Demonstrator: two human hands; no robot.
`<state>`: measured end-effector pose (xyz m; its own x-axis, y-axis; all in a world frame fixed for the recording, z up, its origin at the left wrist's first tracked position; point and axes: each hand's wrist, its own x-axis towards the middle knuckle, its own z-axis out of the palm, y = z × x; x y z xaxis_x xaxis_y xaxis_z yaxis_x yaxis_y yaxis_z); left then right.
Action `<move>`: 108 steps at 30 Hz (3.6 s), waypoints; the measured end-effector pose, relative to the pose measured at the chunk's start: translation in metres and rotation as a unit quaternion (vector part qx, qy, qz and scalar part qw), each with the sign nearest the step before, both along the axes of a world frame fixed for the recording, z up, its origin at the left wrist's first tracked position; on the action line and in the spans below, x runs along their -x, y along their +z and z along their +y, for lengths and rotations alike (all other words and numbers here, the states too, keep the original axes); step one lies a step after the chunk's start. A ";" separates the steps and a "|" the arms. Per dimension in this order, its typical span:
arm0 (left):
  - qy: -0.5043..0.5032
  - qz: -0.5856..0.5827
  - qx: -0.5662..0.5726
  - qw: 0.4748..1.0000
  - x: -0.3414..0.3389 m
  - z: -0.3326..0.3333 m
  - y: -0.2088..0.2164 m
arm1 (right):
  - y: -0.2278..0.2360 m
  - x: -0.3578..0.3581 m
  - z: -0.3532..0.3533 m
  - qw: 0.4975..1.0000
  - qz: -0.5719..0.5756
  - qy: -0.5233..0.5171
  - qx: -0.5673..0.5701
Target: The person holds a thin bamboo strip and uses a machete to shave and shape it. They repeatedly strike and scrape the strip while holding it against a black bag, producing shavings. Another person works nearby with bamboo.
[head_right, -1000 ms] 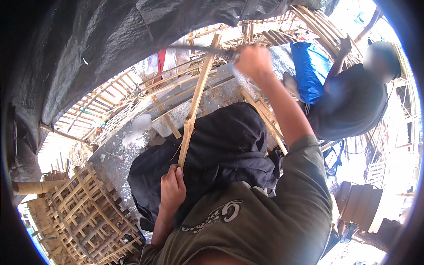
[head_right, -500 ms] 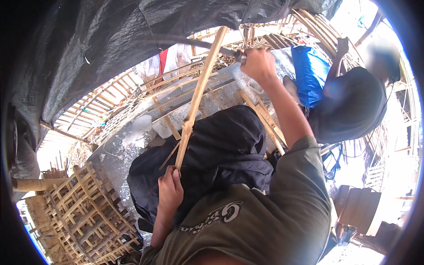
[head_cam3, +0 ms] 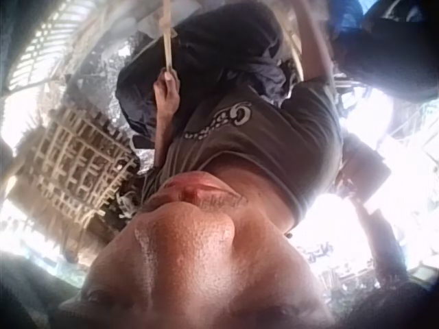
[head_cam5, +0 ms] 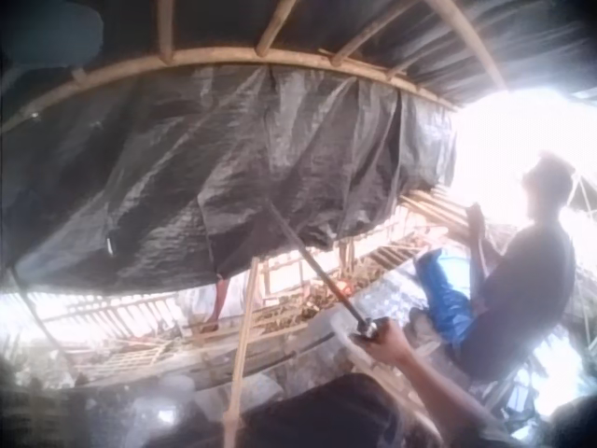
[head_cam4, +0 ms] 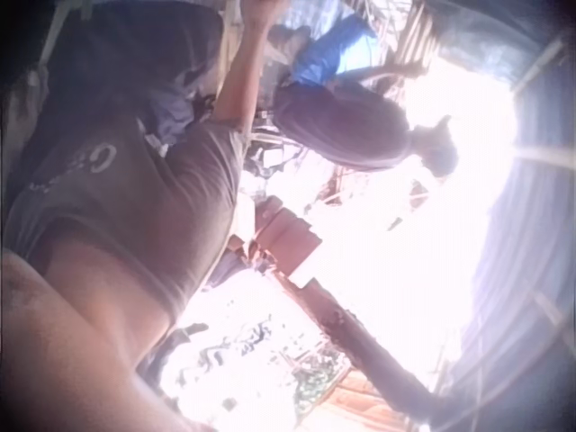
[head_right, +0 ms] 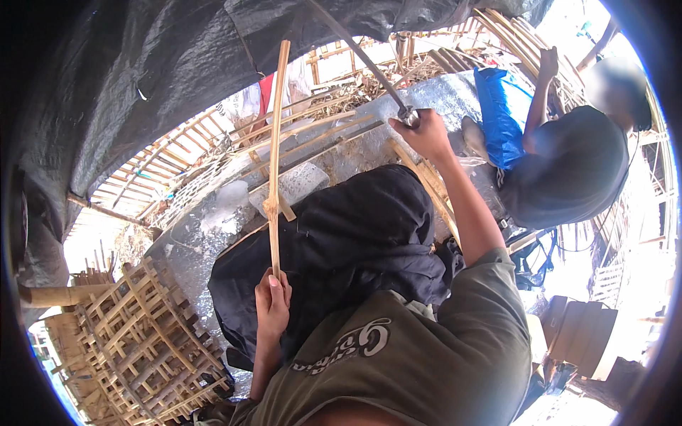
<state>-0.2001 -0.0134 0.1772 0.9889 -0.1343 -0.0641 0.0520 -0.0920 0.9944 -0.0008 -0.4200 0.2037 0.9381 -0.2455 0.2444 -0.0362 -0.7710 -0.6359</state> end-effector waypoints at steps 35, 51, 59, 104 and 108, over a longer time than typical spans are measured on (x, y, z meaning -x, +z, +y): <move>-0.140 -0.007 0.002 0.990 0.008 0.008 -0.018 | 0.111 0.039 0.028 0.884 0.146 0.181 -0.405; -0.177 -0.010 -0.065 0.982 -0.009 0.023 0.015 | 0.101 0.045 0.021 0.872 0.099 0.167 -0.449; -0.244 -0.092 -0.167 0.951 -0.038 0.068 0.033 | 0.077 0.038 -0.016 0.802 0.137 0.192 -0.549; 0.228 -0.067 0.415 0.878 -0.108 -0.086 -0.046 | -0.056 0.123 0.165 0.657 0.273 0.113 -0.693; 0.236 -0.016 0.465 0.853 -0.111 -0.057 -0.040 | -0.053 0.128 0.134 0.725 0.265 0.122 -0.623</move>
<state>-0.0888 -0.0704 0.1371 0.9461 0.3014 -0.1187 -0.1637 0.7610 0.6278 -0.1291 -0.2862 0.1510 0.8720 0.2238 -0.4354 -0.4892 0.3669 -0.7912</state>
